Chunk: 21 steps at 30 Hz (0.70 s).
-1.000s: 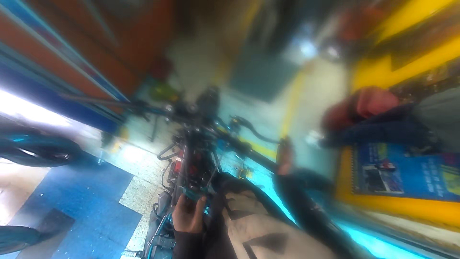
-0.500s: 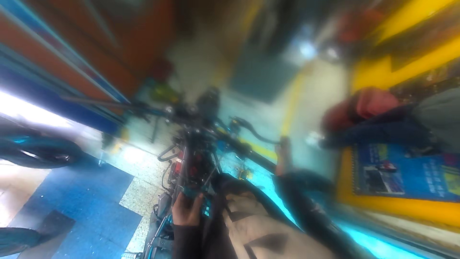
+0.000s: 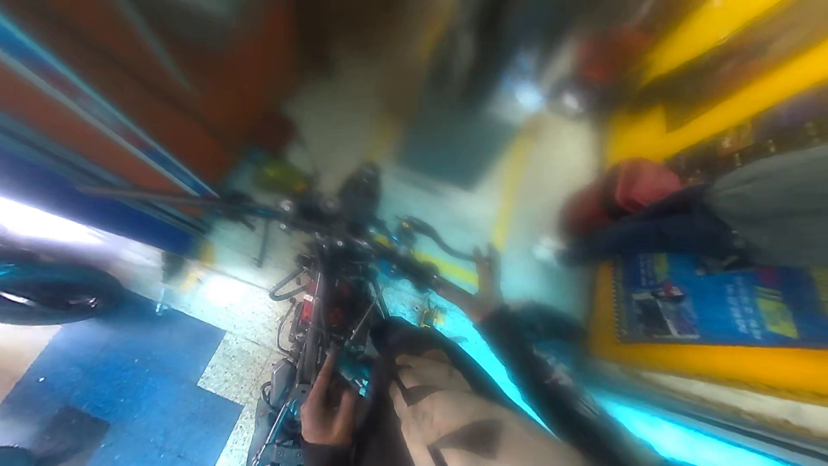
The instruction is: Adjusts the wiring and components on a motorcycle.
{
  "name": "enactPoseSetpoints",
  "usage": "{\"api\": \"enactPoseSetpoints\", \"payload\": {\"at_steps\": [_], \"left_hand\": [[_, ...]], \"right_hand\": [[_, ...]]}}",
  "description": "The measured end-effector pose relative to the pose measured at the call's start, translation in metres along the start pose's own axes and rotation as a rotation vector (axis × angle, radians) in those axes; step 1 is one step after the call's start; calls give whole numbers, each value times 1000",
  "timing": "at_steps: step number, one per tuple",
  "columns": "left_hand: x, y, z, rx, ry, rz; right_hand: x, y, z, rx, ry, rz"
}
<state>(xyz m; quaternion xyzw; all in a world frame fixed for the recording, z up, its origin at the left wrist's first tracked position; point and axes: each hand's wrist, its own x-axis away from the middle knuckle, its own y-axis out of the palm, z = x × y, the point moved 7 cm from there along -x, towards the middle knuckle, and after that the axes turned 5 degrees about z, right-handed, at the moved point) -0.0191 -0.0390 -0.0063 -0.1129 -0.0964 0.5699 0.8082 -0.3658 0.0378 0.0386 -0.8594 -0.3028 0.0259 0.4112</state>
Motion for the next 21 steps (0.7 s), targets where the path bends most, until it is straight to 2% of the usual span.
{"api": "enactPoseSetpoints", "payload": {"at_steps": [2, 3, 7, 8, 9, 11, 12, 13, 15, 17, 21], "left_hand": [[4, 0, -6, 380, -228, -29], [4, -1, -6, 433, -282, 18], [-7, -4, 11, 254, -147, 190], [-9, -5, 12, 150, -87, 198], [-9, -5, 15, -19, 46, 205], [-9, -4, 22, -378, 397, 281], [-9, -2, 24, -504, 513, 330], [-9, -1, 26, -581, 556, 360], [-10, -2, 28, -655, 491, 369], [-12, -5, 25, -683, 357, 301], [-5, -9, 10, -409, 222, 139]], "right_hand": [[-5, 10, 20, 4, -103, 79], [-5, 10, 19, 7, -109, 72], [2, 1, -11, 69, 26, -72], [1, 3, -6, 80, 5, -67], [-2, 7, 5, 81, -46, -28], [-8, 18, 30, 87, -144, 77], [-9, 20, 33, 85, -152, 85], [-9, 20, 34, 84, -153, 83], [-10, 20, 34, 89, -146, 75], [-12, 21, 36, 98, -165, 92], [-12, 19, 34, 99, -166, 94]]}}
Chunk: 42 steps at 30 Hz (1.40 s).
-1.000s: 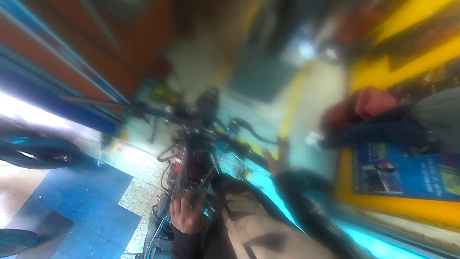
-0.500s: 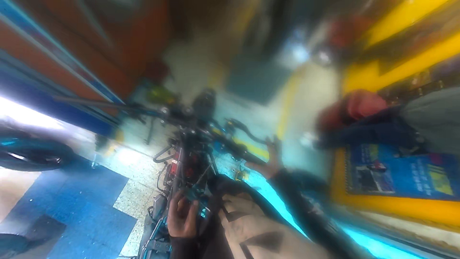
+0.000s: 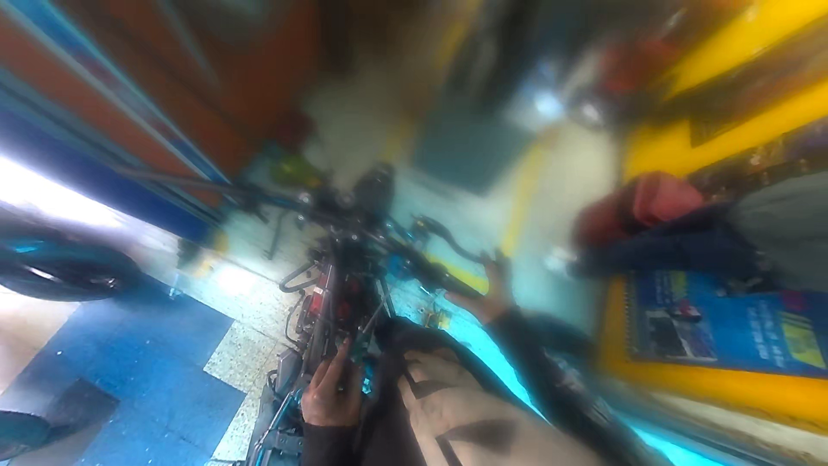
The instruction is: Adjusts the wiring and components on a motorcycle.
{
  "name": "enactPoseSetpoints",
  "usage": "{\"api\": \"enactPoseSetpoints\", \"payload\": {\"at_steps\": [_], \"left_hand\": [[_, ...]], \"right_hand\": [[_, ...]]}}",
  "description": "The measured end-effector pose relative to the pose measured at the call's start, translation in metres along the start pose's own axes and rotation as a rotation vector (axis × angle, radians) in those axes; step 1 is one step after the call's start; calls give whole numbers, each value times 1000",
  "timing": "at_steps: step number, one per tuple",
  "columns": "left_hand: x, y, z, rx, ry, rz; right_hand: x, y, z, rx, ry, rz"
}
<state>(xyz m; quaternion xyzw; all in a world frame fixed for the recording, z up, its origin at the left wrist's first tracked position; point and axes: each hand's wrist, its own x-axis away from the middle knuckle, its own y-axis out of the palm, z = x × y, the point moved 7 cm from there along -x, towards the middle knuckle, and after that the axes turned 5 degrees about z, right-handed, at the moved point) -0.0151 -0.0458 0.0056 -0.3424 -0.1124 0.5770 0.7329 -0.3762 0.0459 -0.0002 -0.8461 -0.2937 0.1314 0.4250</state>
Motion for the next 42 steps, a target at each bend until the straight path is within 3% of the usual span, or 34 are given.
{"api": "enactPoseSetpoints", "payload": {"at_steps": [3, 5, 8, 10, 14, 15, 19, 24, 26, 28, 30, 32, 34, 39, 42], "left_hand": [[10, -1, -8, 318, -73, -60], [11, -2, -7, 463, -118, 35], [5, -2, -2, 483, -232, 223], [0, -4, -1, 422, -224, 238], [-4, -1, 9, 79, 267, 298], [-3, 2, 11, 37, 314, 309], [-3, 8, 16, -83, 157, 269], [-7, 7, 16, -333, 43, 54], [-5, 6, 20, -195, 46, -9], [-2, 7, 16, 107, -23, -105], [4, 13, 8, 501, -219, -248], [6, 15, 7, 690, -290, -231], [0, 13, 10, 563, -204, -112], [-13, 4, 19, -23, 246, 123], [-16, -5, 28, -216, 281, 204]], "right_hand": [[0, 0, -1, 10, -11, 1], [0, 0, -1, 12, -17, 1], [0, 1, 0, 12, -1, -1], [1, 0, 0, 10, 15, -9], [1, 1, -1, 19, 14, -13], [1, 1, -1, 24, 13, -11], [2, 1, -2, 38, 25, -20], [3, -1, -10, 141, -3, -25], [3, -9, -34, 244, 111, -197], [1, -12, -47, 326, 214, -309], [-1, -6, -39, 365, 188, -272], [-2, 4, -23, 394, 108, -183], [-2, 6, -20, 416, 114, -202], [-5, 7, -15, 385, 158, -298], [-5, 7, -13, 379, 150, -341]]}}
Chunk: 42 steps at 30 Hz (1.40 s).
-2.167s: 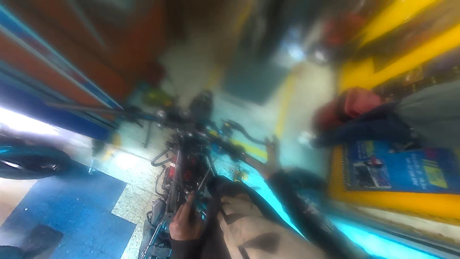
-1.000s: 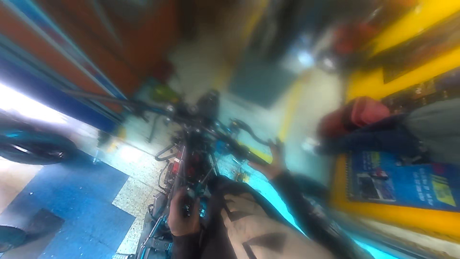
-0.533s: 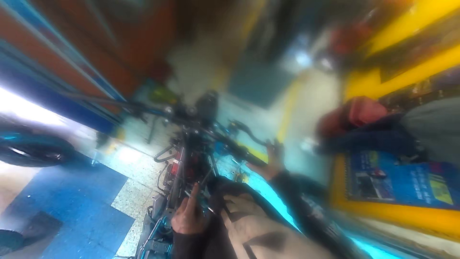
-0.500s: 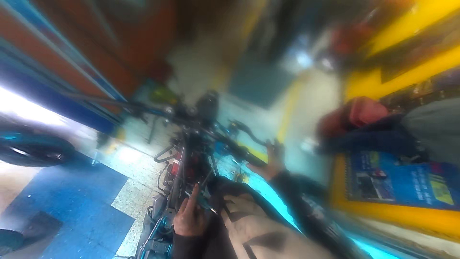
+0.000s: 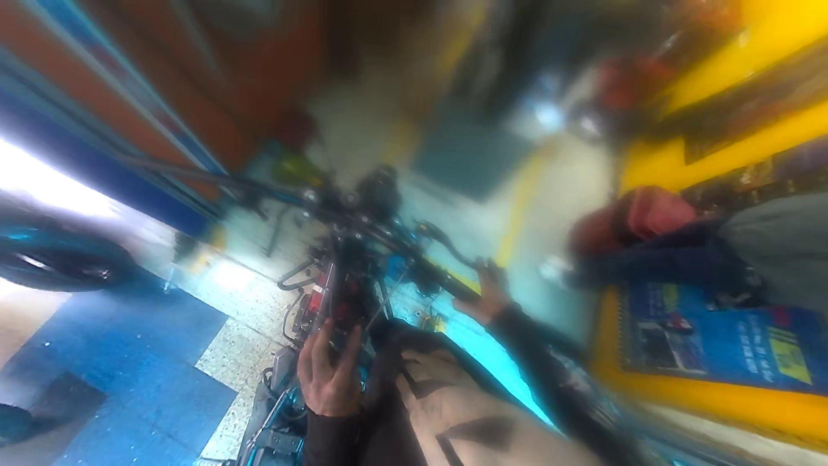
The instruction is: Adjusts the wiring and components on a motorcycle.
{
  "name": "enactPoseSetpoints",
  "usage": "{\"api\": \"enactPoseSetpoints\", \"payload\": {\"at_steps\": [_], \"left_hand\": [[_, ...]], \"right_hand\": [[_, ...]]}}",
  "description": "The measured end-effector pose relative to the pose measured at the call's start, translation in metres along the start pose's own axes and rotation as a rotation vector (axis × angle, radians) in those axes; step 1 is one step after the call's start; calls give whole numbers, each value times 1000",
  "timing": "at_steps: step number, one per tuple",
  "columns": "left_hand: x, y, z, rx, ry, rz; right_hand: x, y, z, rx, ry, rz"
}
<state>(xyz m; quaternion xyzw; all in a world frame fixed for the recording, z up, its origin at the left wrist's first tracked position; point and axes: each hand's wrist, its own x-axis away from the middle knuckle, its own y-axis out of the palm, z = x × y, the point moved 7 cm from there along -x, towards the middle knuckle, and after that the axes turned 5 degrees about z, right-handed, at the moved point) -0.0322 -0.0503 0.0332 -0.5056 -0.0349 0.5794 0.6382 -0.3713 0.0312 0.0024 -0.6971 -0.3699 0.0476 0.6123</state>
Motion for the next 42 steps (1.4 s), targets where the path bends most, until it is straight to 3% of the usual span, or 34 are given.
{"api": "enactPoseSetpoints", "payload": {"at_steps": [5, 11, 14, 17, 21, 23, 27, 32, 34, 39, 42], "left_hand": [[-1, -4, -5, -118, -127, -134], [12, -15, -12, 327, -293, -179], [11, -15, -9, 407, -344, -63], [6, -17, -1, 373, -270, 124], [-1, -21, 3, 190, -37, 225], [1, -22, 2, 133, -32, 196], [5, -15, -1, 130, -204, -10], [14, -3, -1, 812, -534, -164], [16, -2, 0, 852, -600, -155], [14, -3, 4, 540, -408, -74], [7, -5, 2, 203, -147, -25]], "right_hand": [[2, -1, -1, -9, 25, -25], [0, -1, -1, -8, 14, 2], [-1, 1, 0, -34, -7, 32], [-2, 2, 2, -40, -14, 46], [-2, 3, 2, -25, -7, 40], [-2, 1, 1, -24, 2, 34], [0, 1, 0, -47, -26, 63], [0, -1, 0, -34, -13, 58], [0, 0, 0, -34, -10, 58], [-1, 1, 1, -35, -5, 56], [-1, 0, 0, -45, -10, 56]]}}
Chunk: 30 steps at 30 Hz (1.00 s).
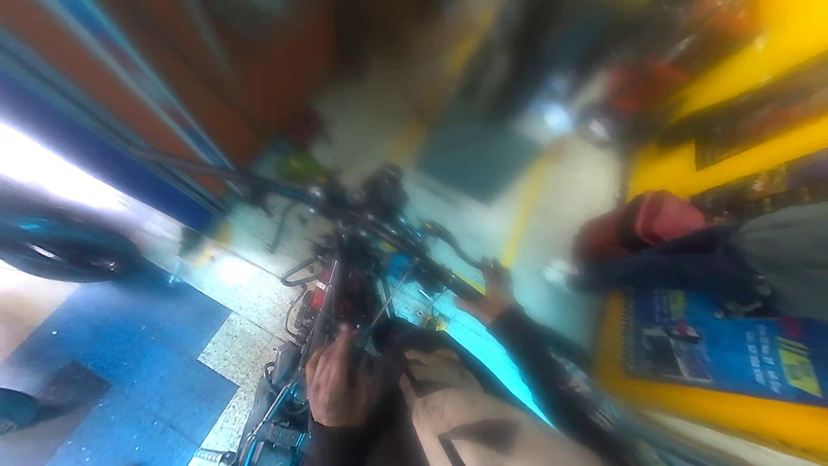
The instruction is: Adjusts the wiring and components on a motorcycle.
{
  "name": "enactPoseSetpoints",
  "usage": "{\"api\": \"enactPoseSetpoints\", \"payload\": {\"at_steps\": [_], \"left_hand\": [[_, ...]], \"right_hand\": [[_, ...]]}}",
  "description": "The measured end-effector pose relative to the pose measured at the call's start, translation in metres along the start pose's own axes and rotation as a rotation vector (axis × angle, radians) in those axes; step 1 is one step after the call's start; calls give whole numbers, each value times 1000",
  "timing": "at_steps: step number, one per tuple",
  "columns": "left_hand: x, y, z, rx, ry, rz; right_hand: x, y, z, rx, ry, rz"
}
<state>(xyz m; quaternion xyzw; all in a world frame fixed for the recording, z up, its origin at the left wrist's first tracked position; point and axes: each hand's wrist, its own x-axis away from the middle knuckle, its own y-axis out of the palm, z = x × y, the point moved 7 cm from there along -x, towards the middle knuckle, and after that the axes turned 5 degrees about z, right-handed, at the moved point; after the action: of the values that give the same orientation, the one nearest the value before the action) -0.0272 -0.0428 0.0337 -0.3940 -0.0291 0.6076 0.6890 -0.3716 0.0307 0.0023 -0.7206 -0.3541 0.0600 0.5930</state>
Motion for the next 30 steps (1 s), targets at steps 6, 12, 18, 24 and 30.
{"api": "enactPoseSetpoints", "payload": {"at_steps": [6, 12, 18, 24, 30], "left_hand": [[-9, -7, 5, -304, 126, 113], [4, 3, -10, 397, -310, -156], [-3, 3, -4, 550, -341, -14], [-7, -5, -3, 103, -107, -3], [-12, -7, 12, -243, 239, 88]], "right_hand": [[-1, 3, 3, -13, -17, 11], [0, 1, 3, -8, -6, 13], [2, -1, 1, 3, 7, 0], [1, 0, 2, 3, 5, -5], [1, 0, 1, -9, 7, 5]]}}
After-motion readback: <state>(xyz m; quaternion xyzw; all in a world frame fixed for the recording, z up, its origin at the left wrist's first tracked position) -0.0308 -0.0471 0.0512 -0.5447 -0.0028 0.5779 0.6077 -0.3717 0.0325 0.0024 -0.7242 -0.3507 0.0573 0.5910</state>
